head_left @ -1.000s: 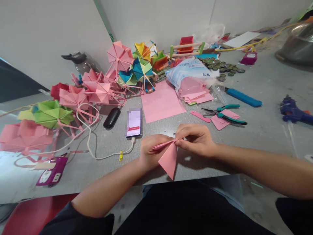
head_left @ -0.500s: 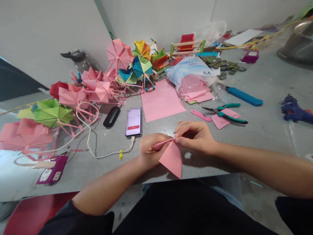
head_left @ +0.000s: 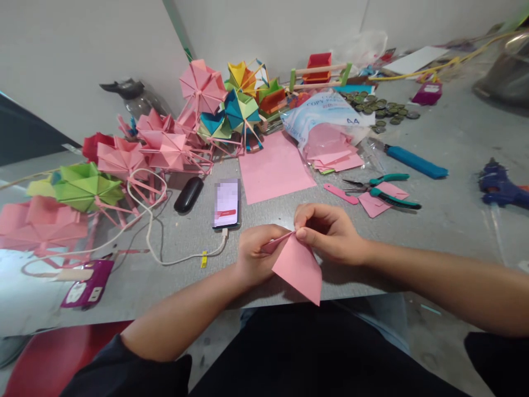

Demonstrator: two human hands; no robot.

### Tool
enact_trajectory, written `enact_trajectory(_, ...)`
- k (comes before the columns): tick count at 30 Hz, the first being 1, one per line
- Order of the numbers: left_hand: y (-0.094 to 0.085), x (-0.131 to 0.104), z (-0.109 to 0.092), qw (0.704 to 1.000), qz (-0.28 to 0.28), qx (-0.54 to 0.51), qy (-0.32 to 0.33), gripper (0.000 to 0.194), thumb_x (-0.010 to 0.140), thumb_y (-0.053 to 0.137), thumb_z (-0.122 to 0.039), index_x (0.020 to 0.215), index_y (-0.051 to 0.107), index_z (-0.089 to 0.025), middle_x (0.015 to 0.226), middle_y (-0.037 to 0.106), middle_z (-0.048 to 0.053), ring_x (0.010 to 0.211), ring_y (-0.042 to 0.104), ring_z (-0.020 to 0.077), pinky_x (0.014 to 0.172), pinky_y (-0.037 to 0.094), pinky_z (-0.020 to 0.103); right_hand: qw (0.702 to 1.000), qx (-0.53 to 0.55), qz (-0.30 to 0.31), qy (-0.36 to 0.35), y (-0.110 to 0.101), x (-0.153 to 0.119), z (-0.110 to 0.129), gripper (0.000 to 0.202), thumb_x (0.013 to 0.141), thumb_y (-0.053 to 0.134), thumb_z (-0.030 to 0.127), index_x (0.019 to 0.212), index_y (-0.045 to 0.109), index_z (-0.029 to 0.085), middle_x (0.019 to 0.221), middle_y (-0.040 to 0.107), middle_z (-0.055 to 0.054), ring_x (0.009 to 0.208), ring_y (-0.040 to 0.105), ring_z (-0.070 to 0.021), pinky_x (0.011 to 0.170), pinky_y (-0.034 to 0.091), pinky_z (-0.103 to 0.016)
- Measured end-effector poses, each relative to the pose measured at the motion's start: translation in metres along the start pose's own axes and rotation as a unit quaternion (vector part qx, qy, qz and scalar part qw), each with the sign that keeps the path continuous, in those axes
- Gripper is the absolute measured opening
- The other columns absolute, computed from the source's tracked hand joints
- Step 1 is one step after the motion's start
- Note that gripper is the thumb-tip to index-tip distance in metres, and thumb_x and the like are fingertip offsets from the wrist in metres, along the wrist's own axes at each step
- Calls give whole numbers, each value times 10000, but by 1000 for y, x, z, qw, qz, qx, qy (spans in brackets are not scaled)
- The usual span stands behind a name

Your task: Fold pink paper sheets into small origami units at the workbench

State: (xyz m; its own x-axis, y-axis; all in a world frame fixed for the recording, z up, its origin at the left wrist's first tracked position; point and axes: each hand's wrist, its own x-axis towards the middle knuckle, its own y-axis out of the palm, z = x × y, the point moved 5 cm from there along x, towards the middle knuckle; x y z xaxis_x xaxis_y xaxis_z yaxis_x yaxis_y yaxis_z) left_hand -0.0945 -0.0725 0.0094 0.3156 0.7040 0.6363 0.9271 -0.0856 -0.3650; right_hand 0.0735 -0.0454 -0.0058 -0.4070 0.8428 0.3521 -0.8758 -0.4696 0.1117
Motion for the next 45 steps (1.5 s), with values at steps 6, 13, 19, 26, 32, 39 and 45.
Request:
enact_trajectory(6,2,2,-2,1000,-3,17,6,251,1035,734,-324,835,758,-174,715,797,55,591,725,148,554,529,244,997,-60,34,-32,2,-1,2,343,1045,730,518,894,699,211,792,630,-3,683,545,-131,634,489,-280)
enact_trajectory(13,-2,0,-1,1000,3,-28,-8,293,1096,599,-405,1068,786,-181,897,840,85,739,784,184,668,607,284,984,-162,-25,-70,-6,0,3,360,1065,670,543,907,689,220,773,640,-6,662,549,-142,616,470,-287)
enact_trajectory(19,-8,-2,-1,999,-35,-24,-3,478,1076,619,-594,1221,779,-167,1038,860,119,849,819,220,755,658,318,964,-209,-99,-134,-14,-1,5,172,1049,693,360,928,671,239,795,681,-13,674,593,-155,611,481,-289)
enact_trajectory(26,-7,0,-5,993,-84,85,-23,305,1110,655,-422,1016,832,-192,873,869,57,730,822,158,709,674,241,947,-247,-99,-182,-15,-2,7,113,1035,686,305,936,661,257,780,675,-12,669,589,-175,626,506,-319)
enact_trajectory(32,-10,-1,-6,988,-110,111,-5,282,1100,684,-397,975,832,-192,837,866,38,704,823,150,678,669,222,940,-270,-94,-188,-18,-2,8,215,1060,689,397,896,665,260,765,682,-20,691,613,-187,643,512,-339)
enact_trajectory(39,-11,1,-5,988,-117,96,0,260,1077,728,-407,971,849,-203,891,881,48,746,850,173,693,691,242,925,-287,-80,-235,-17,-3,13,154,1059,668,248,910,704,266,783,734,-17,719,673,-188,666,542,-341)
enact_trajectory(45,-12,1,-6,992,-97,81,17,243,1110,681,-384,1078,864,-228,976,890,47,809,862,170,737,703,250,926,-262,-87,-258,-16,-4,18,133,1021,730,223,898,742,272,782,755,-15,703,690,-188,648,548,-337)
